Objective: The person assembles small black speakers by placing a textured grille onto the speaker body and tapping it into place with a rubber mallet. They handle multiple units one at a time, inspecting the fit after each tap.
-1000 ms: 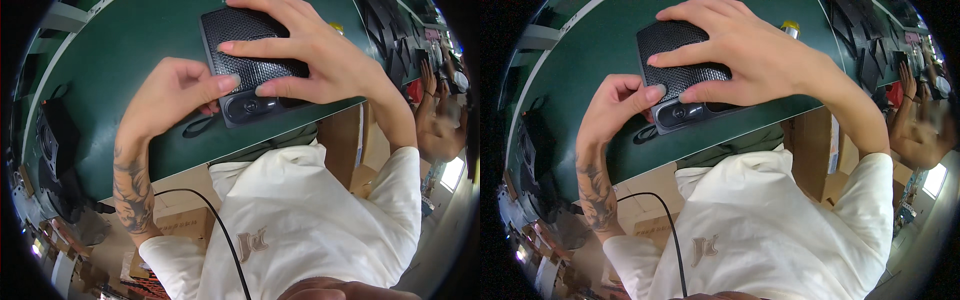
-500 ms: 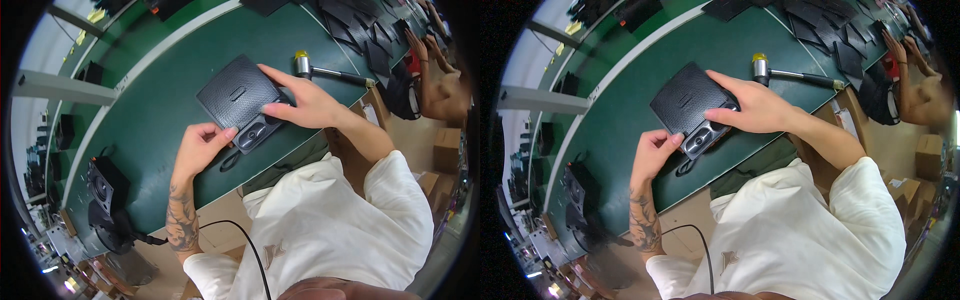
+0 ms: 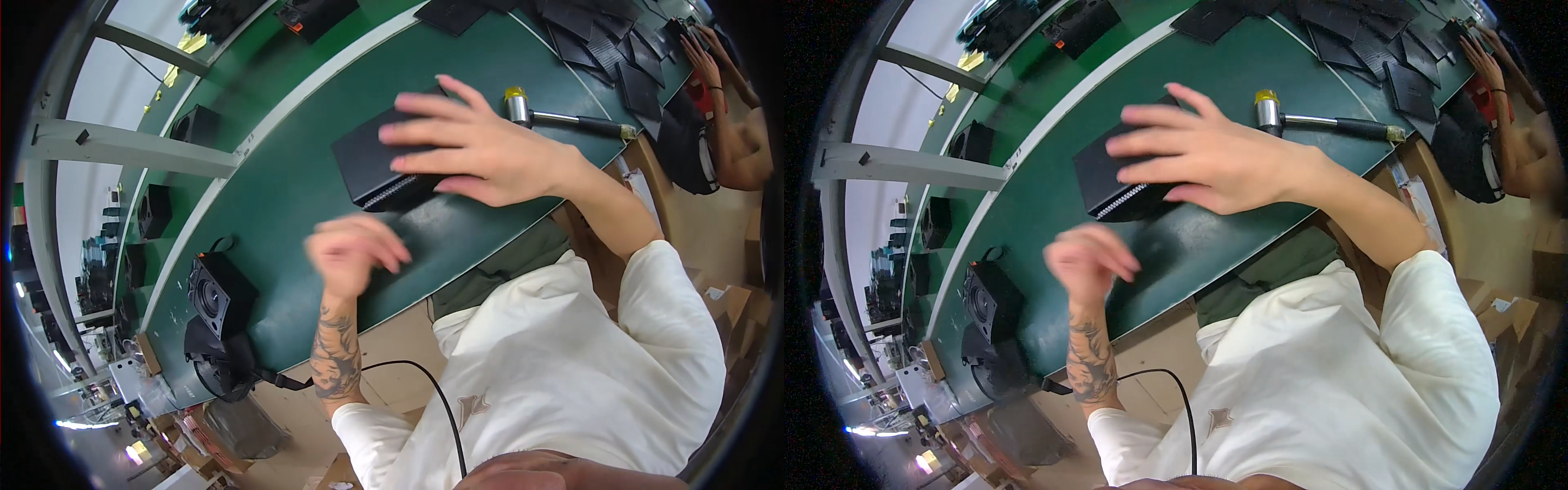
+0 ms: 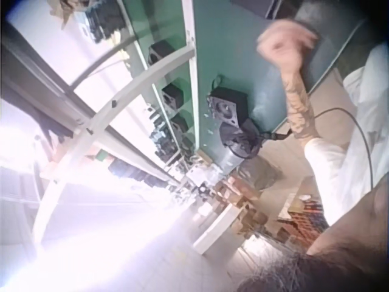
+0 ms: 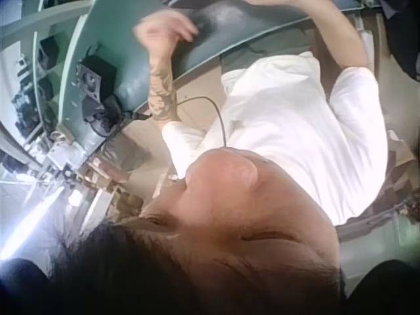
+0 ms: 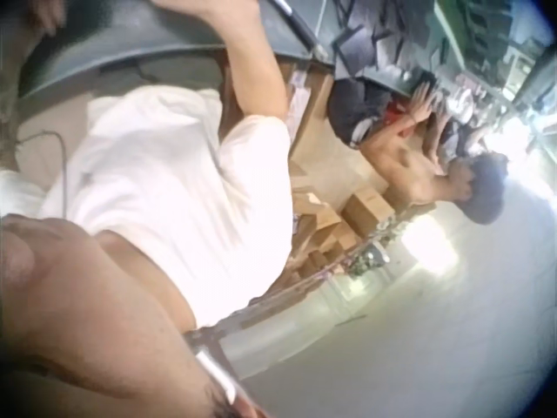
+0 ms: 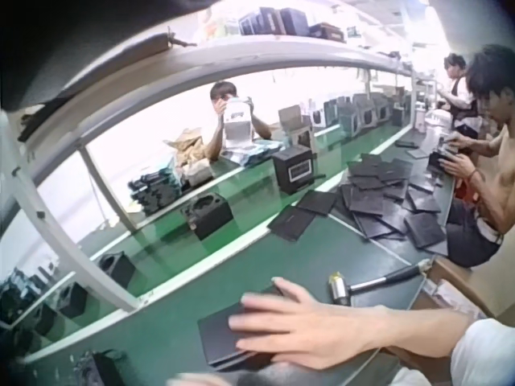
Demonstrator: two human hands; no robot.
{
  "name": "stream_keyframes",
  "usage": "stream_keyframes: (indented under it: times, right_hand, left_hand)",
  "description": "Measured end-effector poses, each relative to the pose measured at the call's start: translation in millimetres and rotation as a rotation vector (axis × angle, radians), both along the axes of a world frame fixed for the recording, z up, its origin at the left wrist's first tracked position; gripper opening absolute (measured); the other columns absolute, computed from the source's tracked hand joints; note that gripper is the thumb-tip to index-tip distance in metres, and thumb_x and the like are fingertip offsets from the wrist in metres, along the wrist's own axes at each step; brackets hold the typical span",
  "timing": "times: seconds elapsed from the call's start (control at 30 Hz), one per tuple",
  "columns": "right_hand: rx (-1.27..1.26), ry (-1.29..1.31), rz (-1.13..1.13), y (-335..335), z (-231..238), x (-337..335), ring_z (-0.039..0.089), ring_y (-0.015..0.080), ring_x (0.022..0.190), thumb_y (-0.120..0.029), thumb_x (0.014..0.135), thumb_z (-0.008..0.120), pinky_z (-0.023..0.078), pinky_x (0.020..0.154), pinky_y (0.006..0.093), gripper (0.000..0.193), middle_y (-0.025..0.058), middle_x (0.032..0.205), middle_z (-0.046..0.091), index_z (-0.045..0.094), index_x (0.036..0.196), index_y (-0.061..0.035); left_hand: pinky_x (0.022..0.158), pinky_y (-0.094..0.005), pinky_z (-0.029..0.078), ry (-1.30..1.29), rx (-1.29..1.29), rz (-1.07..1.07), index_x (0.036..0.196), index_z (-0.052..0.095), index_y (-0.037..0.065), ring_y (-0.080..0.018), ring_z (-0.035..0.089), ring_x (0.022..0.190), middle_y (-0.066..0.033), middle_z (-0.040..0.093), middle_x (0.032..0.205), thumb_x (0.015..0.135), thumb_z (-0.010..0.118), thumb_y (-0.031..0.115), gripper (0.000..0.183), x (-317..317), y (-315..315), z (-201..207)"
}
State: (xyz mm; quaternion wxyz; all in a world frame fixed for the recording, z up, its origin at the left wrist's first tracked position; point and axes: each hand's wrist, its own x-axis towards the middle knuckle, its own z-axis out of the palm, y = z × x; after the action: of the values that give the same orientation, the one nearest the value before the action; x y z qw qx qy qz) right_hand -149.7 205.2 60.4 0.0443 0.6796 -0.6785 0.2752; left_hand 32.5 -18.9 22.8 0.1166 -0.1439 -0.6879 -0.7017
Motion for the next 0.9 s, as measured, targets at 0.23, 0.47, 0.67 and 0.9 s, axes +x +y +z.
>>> stream_keyframes:
  times: [0.23, 0.47, 0.67, 0.9]
  right_hand:
    - [-0.430, -0.765, -0.429, -12, -36, 33, 0.040, 0.0316, 0.143, -0.026, 0.089, 0.081, 0.036, 0.115, 0.0372, 0.082, 0.0186, 0.154, 0.041, 0.037, 0.154, 0.0002]
    - [-0.505, -0.965, -0.382, -19, -56, 43, 0.045, 0.0275, 0.139, -0.022, 0.086, 0.084, 0.039, 0.111, 0.0352, 0.083, 0.0179, 0.156, 0.039, 0.040, 0.154, -0.0042]
    - [-0.469, -0.883, -0.421, -18, -54, 41, 0.048, 0.0284, 0.135, -0.025, 0.082, 0.088, 0.041, 0.110, 0.0361, 0.077, 0.0183, 0.154, 0.040, 0.050, 0.147, -0.0117]
    - [-0.329, -0.794, -0.306, -8, -49, 16, 0.044, 0.0264, 0.140, -0.020, 0.076, 0.091, 0.038, 0.112, 0.0360, 0.071, 0.0173, 0.155, 0.038, 0.055, 0.137, -0.0096]
  left_hand:
    - [0.122, -0.0415, 0.026, 0.054, -0.126, 0.506, 0.163, 0.019, 0.004, -0.0274, 0.033, 0.149, -0.0181, 0.023, 0.167, 0.105, 0.052, 0.035, 0.073, -33, 17, -21]
    - [0.122, -0.0401, 0.025, -0.092, 0.005, 0.454, 0.165, 0.012, 0.000, -0.0307, 0.033, 0.149, -0.0215, 0.030, 0.164, 0.094, 0.073, 0.039, 0.101, -32, 25, -20]
    - [0.113, -0.0362, 0.038, -0.092, -0.033, 0.542, 0.161, 0.027, -0.001, -0.0251, 0.050, 0.134, -0.0153, 0.046, 0.152, 0.086, 0.082, 0.045, 0.104, -34, 21, -24]
    - [0.113, -0.0402, 0.038, 0.051, -0.415, 0.627, 0.146, 0.050, -0.002, -0.0288, 0.049, 0.135, -0.0151, 0.052, 0.146, 0.081, 0.079, 0.065, 0.097, -35, 2, -38]
